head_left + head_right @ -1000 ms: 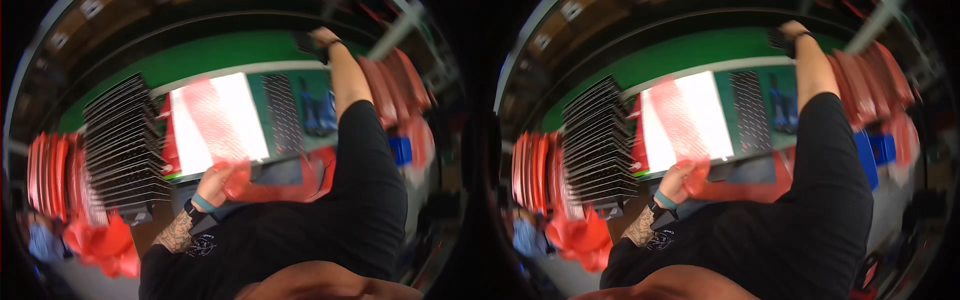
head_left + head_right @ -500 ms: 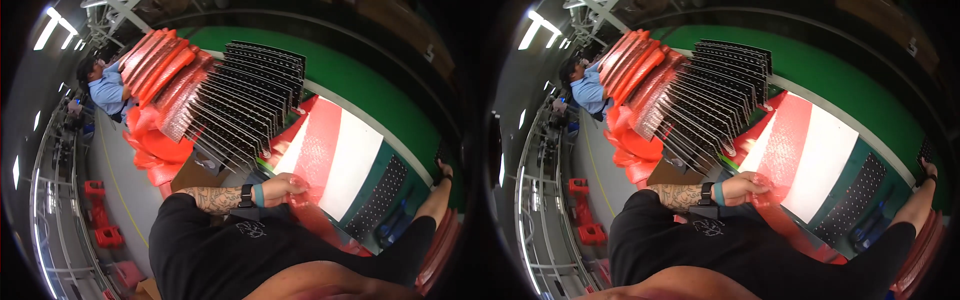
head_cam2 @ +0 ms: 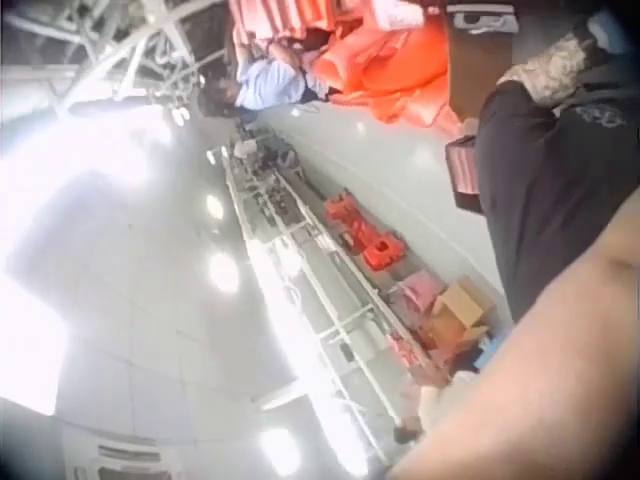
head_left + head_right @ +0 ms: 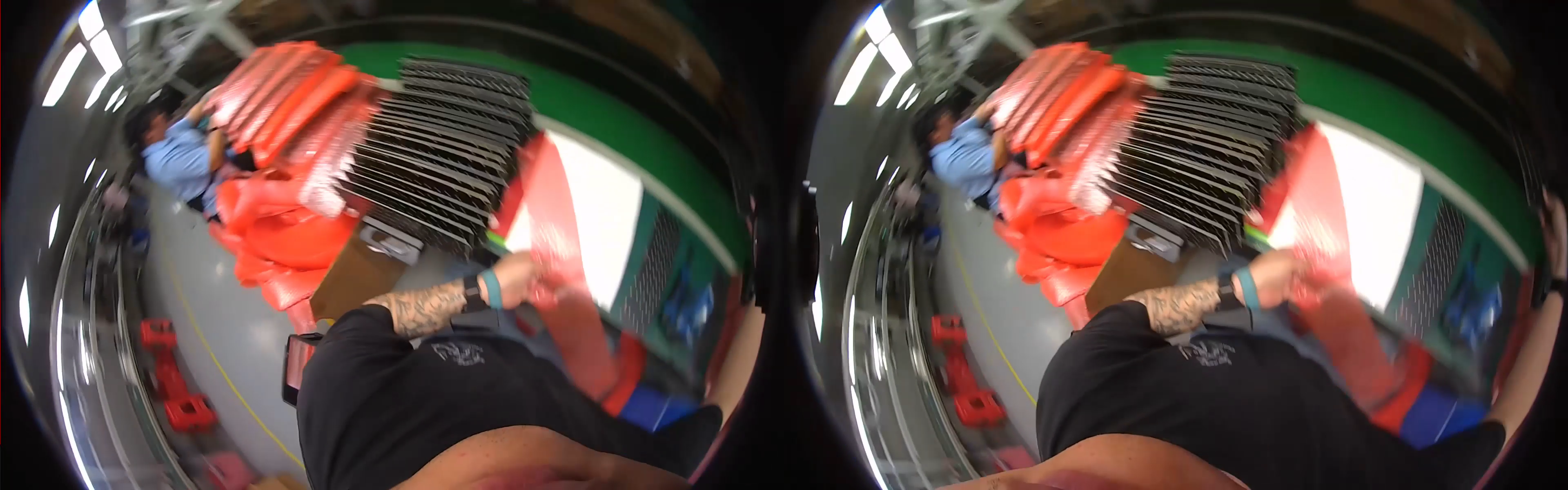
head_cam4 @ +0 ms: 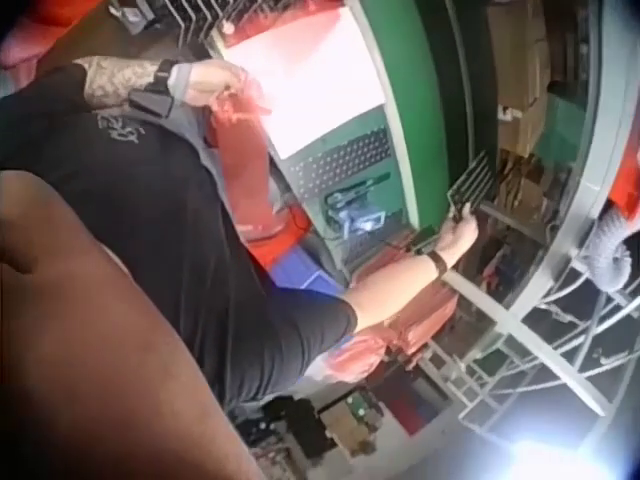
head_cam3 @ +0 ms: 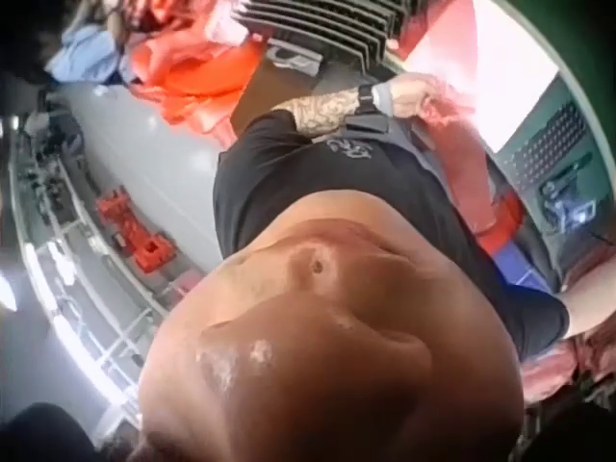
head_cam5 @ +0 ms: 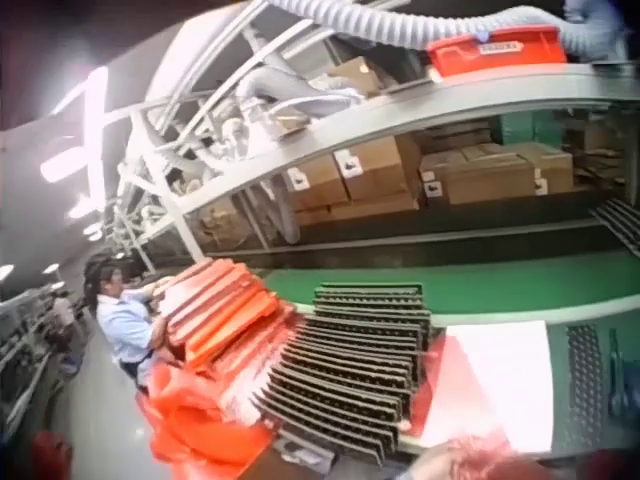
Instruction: The person picks up a circuit board from a stack, wraps it in bubble wrap, and secures the wrap with tape before placing it on a new stack.
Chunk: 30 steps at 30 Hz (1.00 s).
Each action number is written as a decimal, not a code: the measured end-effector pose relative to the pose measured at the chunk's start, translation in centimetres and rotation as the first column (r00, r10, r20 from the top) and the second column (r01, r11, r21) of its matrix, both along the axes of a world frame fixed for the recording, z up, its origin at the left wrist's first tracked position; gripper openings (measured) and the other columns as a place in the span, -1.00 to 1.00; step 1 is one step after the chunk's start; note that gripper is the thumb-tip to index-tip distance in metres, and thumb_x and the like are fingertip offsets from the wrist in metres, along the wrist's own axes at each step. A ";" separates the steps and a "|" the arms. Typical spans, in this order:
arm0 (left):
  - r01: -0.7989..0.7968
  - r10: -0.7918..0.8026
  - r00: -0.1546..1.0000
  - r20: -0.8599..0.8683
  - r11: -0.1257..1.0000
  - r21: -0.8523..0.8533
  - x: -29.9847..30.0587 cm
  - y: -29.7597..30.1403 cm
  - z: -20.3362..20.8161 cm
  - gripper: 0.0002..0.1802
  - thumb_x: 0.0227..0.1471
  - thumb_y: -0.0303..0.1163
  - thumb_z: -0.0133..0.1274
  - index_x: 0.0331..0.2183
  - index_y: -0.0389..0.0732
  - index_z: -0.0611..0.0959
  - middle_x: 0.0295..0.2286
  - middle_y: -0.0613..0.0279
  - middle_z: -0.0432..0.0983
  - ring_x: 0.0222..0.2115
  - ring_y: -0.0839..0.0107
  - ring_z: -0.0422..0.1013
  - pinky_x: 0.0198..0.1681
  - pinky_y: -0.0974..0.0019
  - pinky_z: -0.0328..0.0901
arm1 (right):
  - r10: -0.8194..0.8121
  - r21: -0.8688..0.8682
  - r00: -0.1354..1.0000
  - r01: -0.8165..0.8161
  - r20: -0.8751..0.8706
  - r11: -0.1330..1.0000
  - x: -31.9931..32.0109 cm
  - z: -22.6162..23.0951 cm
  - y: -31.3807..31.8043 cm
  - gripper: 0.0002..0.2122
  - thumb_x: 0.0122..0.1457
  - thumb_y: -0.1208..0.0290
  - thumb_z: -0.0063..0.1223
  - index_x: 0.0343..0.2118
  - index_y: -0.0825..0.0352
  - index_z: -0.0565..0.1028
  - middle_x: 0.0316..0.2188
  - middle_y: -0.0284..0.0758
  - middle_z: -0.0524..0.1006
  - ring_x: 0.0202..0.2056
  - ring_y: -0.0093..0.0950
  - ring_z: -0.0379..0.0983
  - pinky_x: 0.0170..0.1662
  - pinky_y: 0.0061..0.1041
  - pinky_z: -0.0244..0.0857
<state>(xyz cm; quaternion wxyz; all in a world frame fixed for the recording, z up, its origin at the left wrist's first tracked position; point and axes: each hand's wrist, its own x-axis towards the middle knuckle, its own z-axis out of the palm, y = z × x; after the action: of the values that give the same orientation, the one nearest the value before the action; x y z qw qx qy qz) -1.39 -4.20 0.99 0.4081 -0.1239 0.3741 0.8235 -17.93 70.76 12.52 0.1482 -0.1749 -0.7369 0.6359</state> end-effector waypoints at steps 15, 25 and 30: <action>0.125 -0.106 0.986 -0.130 0.981 0.148 3.0 0.4 -3.5 -0.68 0.34 -0.44 -0.19 -0.02 -0.46 0.47 -0.15 -0.05 0.58 -0.20 0.15 0.59 -0.21 0.13 0.58 | 0.308 -0.557 0.949 -0.221 0.065 0.801 28.7 -1.5 -54.8 -0.70 0.28 0.44 0.06 -0.01 0.53 0.42 -0.31 -0.26 0.62 -0.50 -0.57 0.57 -0.48 -0.67 0.47; 0.092 -0.073 0.985 -0.159 0.989 0.114 3.9 0.3 -2.6 -0.72 0.32 -0.44 -0.17 -0.08 -0.38 0.55 -0.20 0.06 0.59 -0.22 0.29 0.59 -0.25 0.27 0.57 | 0.327 -0.488 0.942 -0.247 0.083 0.837 23.2 -8.1 -57.2 -0.83 0.34 0.40 0.02 -0.17 0.42 0.46 -0.47 -0.37 0.60 -0.61 -0.67 0.48 -0.60 -0.73 0.32; 0.111 -0.089 0.975 -0.204 0.989 0.101 3.4 0.1 -2.8 -0.73 0.31 -0.42 -0.15 -0.10 -0.35 0.57 -0.22 0.11 0.60 -0.23 0.32 0.58 -0.21 0.27 0.56 | 0.328 -0.502 0.938 -0.233 0.109 0.833 22.2 -8.1 -57.8 -0.83 0.34 0.40 0.02 -0.16 0.42 0.46 -0.47 -0.36 0.60 -0.62 -0.66 0.48 -0.59 -0.74 0.33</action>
<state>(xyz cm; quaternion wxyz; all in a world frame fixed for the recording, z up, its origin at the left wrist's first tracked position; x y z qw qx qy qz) 2.05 -4.11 -1.86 0.4160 0.0010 0.3720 0.8298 4.28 12.94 4.46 -0.0664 -0.1556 -0.5836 0.7942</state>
